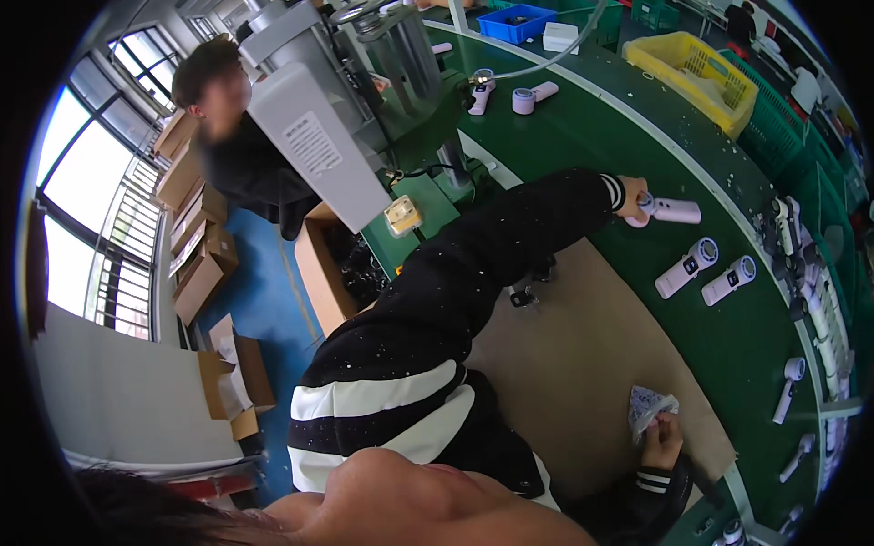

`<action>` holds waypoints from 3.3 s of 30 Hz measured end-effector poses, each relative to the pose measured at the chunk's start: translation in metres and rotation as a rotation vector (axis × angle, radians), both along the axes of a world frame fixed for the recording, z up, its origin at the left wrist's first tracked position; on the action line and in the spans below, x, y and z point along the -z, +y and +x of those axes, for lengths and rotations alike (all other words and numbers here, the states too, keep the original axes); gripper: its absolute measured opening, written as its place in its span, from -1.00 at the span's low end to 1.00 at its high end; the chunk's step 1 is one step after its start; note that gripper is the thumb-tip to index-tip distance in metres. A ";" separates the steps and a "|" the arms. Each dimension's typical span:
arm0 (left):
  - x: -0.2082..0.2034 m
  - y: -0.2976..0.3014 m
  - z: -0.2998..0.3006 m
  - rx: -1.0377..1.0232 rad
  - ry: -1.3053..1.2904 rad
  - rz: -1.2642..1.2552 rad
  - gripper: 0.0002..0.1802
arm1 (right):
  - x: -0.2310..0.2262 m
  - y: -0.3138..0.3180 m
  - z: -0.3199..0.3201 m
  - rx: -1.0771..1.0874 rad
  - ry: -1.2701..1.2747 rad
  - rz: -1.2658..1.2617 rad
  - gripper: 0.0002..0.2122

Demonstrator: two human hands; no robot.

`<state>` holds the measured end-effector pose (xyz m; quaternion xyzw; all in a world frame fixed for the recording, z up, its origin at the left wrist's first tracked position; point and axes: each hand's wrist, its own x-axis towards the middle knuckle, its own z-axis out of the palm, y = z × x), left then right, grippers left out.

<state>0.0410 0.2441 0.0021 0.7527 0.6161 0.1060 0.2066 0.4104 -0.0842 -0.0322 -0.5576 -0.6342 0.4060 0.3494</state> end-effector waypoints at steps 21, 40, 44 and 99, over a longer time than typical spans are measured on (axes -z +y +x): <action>-0.016 -0.201 -0.102 0.230 0.269 0.202 -0.42 | 0.000 -0.010 0.008 0.091 0.090 0.028 -0.89; 0.026 -0.237 -0.123 0.028 0.197 0.292 -0.73 | -0.046 -0.009 -0.059 0.008 0.386 0.445 -0.87; 0.029 -0.244 -0.122 0.004 0.157 0.298 -0.76 | -0.049 -0.016 -0.112 -0.069 0.362 0.329 -0.86; 0.047 -0.331 -0.033 -0.117 -1.326 -0.038 -0.59 | -0.001 -0.013 -0.214 0.029 0.236 0.095 -0.94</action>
